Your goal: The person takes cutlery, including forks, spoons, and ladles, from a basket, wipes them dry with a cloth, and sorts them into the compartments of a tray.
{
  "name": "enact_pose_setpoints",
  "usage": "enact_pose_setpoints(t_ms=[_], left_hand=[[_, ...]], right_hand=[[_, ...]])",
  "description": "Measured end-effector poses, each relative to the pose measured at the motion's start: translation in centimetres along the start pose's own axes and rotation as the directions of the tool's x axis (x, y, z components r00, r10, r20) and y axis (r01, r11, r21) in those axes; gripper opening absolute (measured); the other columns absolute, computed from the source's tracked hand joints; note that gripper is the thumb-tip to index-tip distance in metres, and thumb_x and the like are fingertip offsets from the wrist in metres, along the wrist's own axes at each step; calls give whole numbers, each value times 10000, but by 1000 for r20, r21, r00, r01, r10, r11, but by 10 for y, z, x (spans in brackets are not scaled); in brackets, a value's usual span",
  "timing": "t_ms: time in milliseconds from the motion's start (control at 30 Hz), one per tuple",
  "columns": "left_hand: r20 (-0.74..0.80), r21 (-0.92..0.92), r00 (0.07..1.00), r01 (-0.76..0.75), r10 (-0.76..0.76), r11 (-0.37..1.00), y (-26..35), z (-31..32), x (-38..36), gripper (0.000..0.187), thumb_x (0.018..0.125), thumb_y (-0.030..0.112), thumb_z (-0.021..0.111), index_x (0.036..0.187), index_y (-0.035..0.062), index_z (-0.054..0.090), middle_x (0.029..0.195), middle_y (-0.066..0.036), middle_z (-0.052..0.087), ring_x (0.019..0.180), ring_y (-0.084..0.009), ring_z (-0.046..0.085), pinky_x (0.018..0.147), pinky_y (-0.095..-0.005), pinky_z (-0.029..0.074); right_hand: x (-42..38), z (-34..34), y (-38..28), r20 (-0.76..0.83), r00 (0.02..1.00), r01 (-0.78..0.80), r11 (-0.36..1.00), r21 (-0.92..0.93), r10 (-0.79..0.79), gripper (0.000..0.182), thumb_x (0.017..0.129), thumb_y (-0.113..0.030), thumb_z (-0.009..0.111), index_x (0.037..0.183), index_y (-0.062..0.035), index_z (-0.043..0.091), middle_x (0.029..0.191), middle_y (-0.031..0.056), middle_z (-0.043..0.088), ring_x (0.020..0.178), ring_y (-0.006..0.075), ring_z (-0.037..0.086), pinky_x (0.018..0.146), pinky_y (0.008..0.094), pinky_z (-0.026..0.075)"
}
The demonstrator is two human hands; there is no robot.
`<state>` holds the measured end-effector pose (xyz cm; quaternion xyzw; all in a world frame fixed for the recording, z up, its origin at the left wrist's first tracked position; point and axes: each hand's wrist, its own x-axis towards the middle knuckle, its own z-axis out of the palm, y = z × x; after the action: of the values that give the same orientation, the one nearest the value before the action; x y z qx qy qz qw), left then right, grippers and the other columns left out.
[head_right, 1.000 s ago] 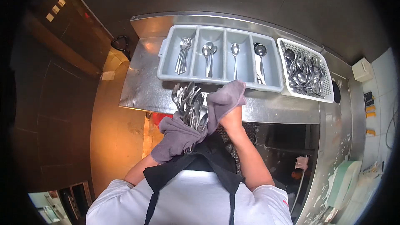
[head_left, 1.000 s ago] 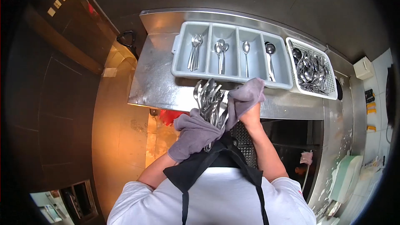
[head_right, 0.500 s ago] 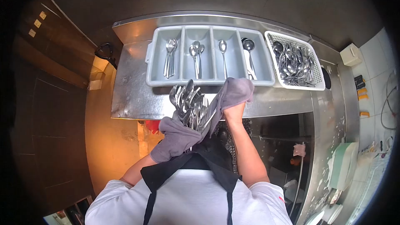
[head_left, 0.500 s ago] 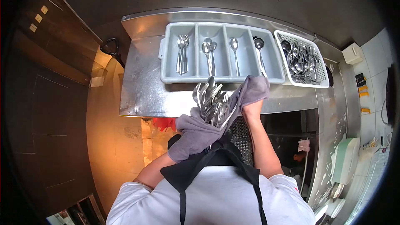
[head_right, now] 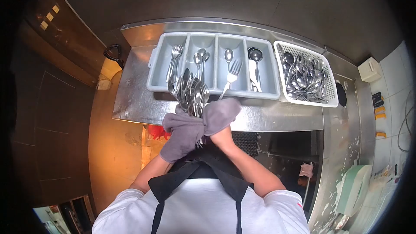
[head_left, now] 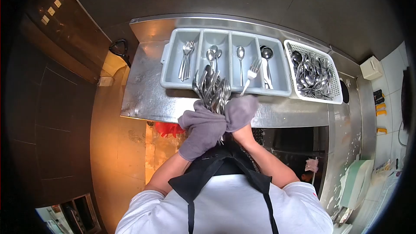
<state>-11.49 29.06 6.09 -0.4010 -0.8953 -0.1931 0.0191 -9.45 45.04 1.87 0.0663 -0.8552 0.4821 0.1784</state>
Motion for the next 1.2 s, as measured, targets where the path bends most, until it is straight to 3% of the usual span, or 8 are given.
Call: enact_pose_setpoints(t_ms=[67, 167, 267, 400, 700, 933, 967, 1200], left_hand=[[-221, -153, 975, -54, 19, 987, -2, 5, 5, 94, 755, 103, 543, 715, 51, 610, 747, -139, 604, 715, -286, 609, 670, -401, 469], [-339, -368, 939, -82, -51, 926, 2, 8, 8, 120, 780, 83, 547, 796, 32, 655, 808, -134, 644, 797, -271, 645, 749, -374, 495], [-340, -471, 935, -75, -103, 879, 0, 18, -2, 177, 792, 69, 579, 927, 27, 684, 928, -128, 679, 928, -251, 660, 843, -346, 501], [-228, -627, 971, -93, -68, 773, -3, 6, -7, 228, 781, 76, 629, 998, 55, 696, 987, -106, 697, 1000, -214, 665, 888, -327, 495], [-256, -702, 963, -122, -89, 701, 4, 6, -15, 213, 799, 78, 602, 992, 53, 690, 950, -109, 696, 961, -231, 671, 873, -336, 501], [-308, -620, 947, -126, -93, 775, -2, 13, -30, 207, 816, 78, 578, 994, 49, 680, 936, -118, 690, 942, -253, 669, 862, -347, 506], [-309, -580, 947, -116, -86, 806, -3, 9, -30, 207, 818, 78, 575, 994, 48, 679, 934, -119, 689, 939, -256, 669, 861, -349, 506], [-161, -184, 985, 36, -67, 982, -17, -3, -28, 175, 786, 119, 595, 927, 76, 689, 954, -85, 693, 896, -224, 669, 789, -333, 495]], right_hand=[[8, -12, 10, 145, 983, 143, 968, -206, -114, 495, 892, -132, 619, 1337, -18, 435, 1281, 174, 487, 1208, 293, 476, 1051, 389, 358], [41, -14, 12, 237, 830, -530, 582, 617, 505, 162, 927, -115, 602, 1067, -51, 552, 946, 27, 554, 858, 152, 564, 714, 311, 500], [60, -32, 7, 400, 736, -617, 299, 728, 546, 74, 917, -83, 606, 955, -59, 547, 845, 9, 540, 782, 141, 559, 643, 298, 488], [38, -36, 24, 202, 974, -163, 936, 312, 102, 315, 871, -121, 660, 1160, -31, 575, 1009, 89, 627, 946, 213, 600, 832, 355, 496], [52, -45, 33, 104, 973, 224, 948, -225, -205, 365, 756, -110, 714, 1115, -66, 664, 1111, 139, 634, 1067, 303, 585, 959, 421, 439], [58, -32, 51, -75, 996, -45, 997, 57, 49, 508, 785, -83, 720, 1254, -27, 533, 1201, 125, 596, 1110, 263, 578, 964, 373, 454], [57, -29, 36, 7, 957, -242, 788, 567, 289, 520, 781, -94, 744, 1250, -32, 526, 1200, 112, 590, 1101, 237, 576, 967, 371, 453], [59, -3, 31, -10, 971, -221, 909, 353, 240, 406, 866, -100, 682, 1234, -22, 531, 1142, 108, 602, 1038, 222, 585, 902, 354, 489]])
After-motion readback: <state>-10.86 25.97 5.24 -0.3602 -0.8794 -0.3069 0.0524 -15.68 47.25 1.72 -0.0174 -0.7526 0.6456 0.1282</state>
